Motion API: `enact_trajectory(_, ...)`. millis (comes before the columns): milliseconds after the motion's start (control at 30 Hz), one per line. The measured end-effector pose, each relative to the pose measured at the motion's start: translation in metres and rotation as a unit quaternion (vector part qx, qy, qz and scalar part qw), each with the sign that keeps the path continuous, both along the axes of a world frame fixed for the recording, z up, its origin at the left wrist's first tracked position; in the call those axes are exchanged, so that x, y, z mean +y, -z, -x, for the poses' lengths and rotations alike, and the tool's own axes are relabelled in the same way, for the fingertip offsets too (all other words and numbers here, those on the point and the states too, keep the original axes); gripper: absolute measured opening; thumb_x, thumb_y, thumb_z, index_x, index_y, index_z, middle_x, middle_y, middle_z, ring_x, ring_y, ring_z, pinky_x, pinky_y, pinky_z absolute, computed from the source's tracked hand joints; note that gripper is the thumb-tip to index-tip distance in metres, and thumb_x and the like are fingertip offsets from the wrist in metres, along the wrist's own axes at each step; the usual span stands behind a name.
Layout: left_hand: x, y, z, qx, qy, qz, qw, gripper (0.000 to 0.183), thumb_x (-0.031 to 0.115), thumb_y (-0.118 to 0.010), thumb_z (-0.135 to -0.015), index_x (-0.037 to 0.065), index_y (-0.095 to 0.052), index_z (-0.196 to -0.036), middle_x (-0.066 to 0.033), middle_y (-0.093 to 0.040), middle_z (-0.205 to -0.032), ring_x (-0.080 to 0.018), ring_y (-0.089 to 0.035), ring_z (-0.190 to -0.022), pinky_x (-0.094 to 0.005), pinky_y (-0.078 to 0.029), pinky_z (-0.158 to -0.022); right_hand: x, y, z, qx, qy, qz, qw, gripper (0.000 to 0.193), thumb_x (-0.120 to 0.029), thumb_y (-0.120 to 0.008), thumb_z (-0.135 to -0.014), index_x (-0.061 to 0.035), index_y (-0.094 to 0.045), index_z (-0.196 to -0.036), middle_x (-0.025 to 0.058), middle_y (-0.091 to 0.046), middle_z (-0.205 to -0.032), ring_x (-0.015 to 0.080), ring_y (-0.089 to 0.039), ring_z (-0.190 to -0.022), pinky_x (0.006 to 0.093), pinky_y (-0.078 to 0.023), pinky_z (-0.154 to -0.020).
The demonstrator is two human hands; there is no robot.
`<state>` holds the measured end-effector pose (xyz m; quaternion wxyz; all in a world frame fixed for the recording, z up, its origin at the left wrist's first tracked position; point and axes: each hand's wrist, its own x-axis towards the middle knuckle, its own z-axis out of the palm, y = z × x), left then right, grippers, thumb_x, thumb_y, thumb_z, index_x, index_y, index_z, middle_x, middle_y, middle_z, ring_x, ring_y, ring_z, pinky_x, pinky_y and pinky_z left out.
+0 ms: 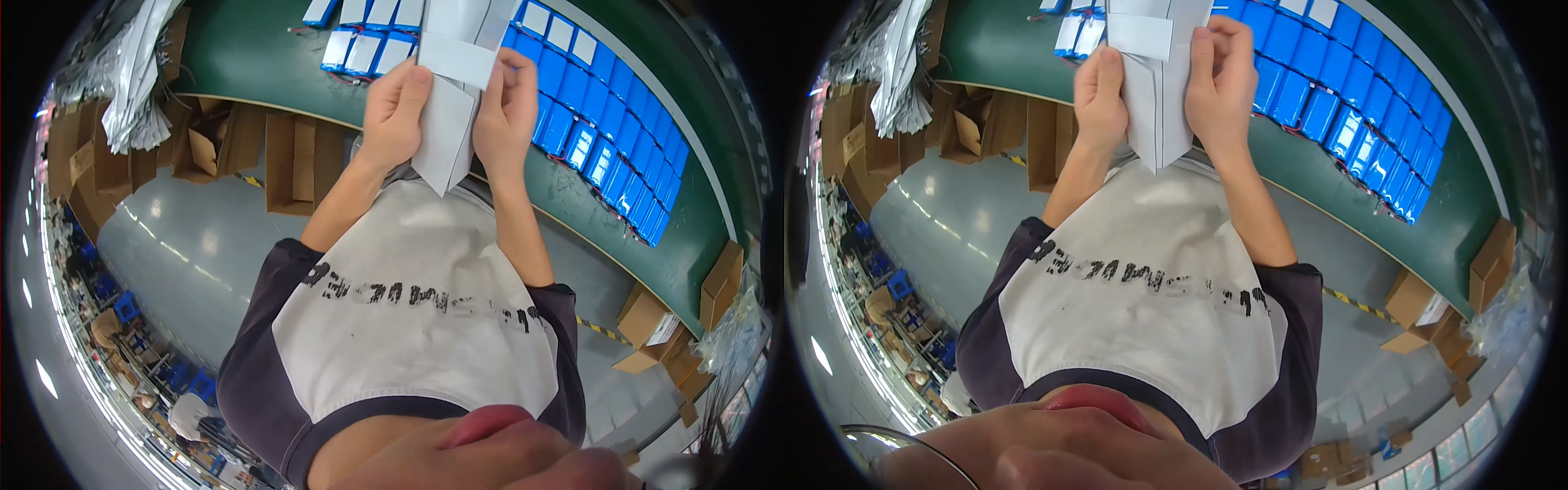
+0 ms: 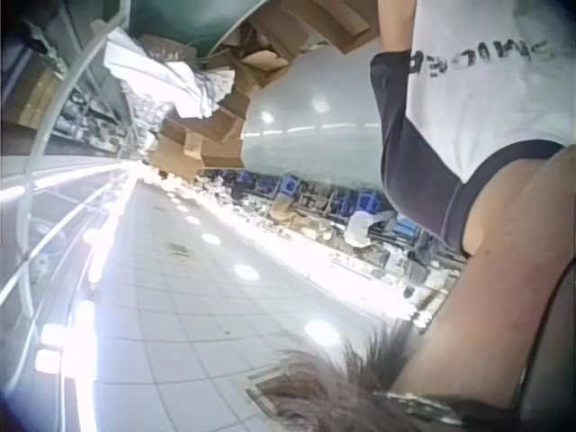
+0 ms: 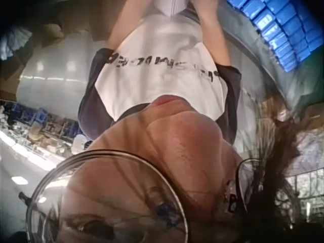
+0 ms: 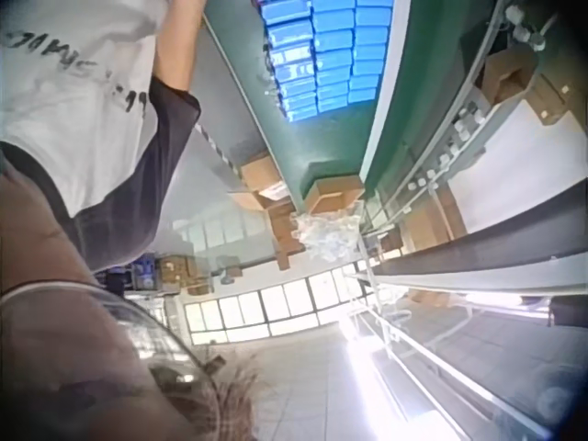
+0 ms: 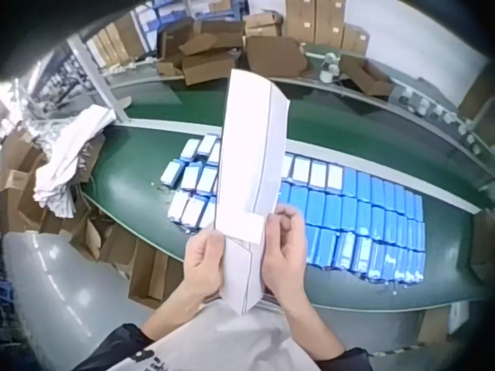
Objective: The person places white rectangular sheets onto a grid of blue battery cells arranged on a green workbench. They peel the backing from the sheets and press them onto the cells one by one, covering the top surface of the battery pack.
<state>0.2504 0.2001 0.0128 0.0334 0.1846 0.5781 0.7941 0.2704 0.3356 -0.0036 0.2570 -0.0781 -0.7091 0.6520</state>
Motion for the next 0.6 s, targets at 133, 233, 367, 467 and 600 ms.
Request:
enact_trajectory(133, -0.011, -0.009, 0.006, 0.118, -0.082, 0.143, 0.979, 0.028, 0.021, -0.052, -0.11, 0.0, -0.066, -0.101, 0.0068, -0.049, -0.067, -0.0027, -0.04, -0.061, -0.0238, -0.032, -0.053, 0.017, -0.018, -0.009, 0.116, 0.051, -0.072, 0.989, 0.038, -0.008, -0.063, -0.101, 0.0012, -0.051, -0.136, 0.0108, -0.056, -0.118, 0.0138, -0.054, -0.098, 0.0293, -0.046, -0.09)
enact_trajectory(233, -0.008, -0.011, 0.006, 0.137, -0.076, 0.204, 0.966, 0.027, 0.019, -0.048, -0.11, 0.001, -0.062, -0.096, -0.0008, -0.055, -0.076, -0.0052, -0.049, -0.072, -0.0244, -0.04, -0.062, 0.008, -0.043, -0.027, 0.035, -0.182, 0.097, 0.978, 0.039, -0.006, -0.062, -0.102, 0.0025, -0.049, -0.138, 0.0128, -0.06, -0.122, 0.0158, -0.057, -0.107, 0.0303, -0.046, -0.095)
enact_trajectory(367, -0.011, 0.007, 0.02, 0.023, 0.038, -0.012, 0.999, 0.029, 0.02, -0.038, -0.113, 0.002, -0.06, -0.117, -0.0112, -0.051, -0.136, -0.0158, -0.049, -0.122, -0.0305, -0.043, -0.101, 0.001, -0.038, -0.022, 0.027, -0.186, 0.154, 0.97, 0.043, -0.004, -0.061, -0.102, 0.0021, -0.044, -0.141, 0.0146, -0.062, -0.126, 0.0185, -0.059, -0.116, 0.0309, -0.046, -0.1)
enact_trajectory(467, -0.006, -0.005, 0.009, -0.109, 0.031, 0.046, 0.992, 0.029, 0.016, -0.042, -0.111, 0.004, -0.048, -0.137, -0.0104, -0.051, -0.133, -0.0165, -0.053, -0.117, -0.033, -0.046, -0.1, 0.002, -0.031, -0.02, 0.024, -0.208, 0.19, 0.959, 0.046, -0.001, -0.06, -0.101, 0.0013, -0.041, -0.143, 0.0152, -0.06, -0.13, 0.0196, -0.057, -0.119, 0.0319, -0.045, -0.102)
enact_trajectory(600, -0.002, 0.013, 0.012, -0.105, 0.017, 0.055, 0.993, 0.047, 0.013, -0.058, -0.102, 0.009, -0.04, -0.145, -0.0117, -0.053, -0.131, -0.0174, -0.058, -0.109, -0.0329, -0.049, -0.092, -0.001, -0.036, -0.025, 0.053, -0.268, 0.214, 0.938, 0.055, 0.003, -0.061, -0.097, -0.0013, -0.037, -0.146, 0.016, -0.051, -0.135, 0.0222, -0.056, -0.117, 0.035, -0.053, -0.092)
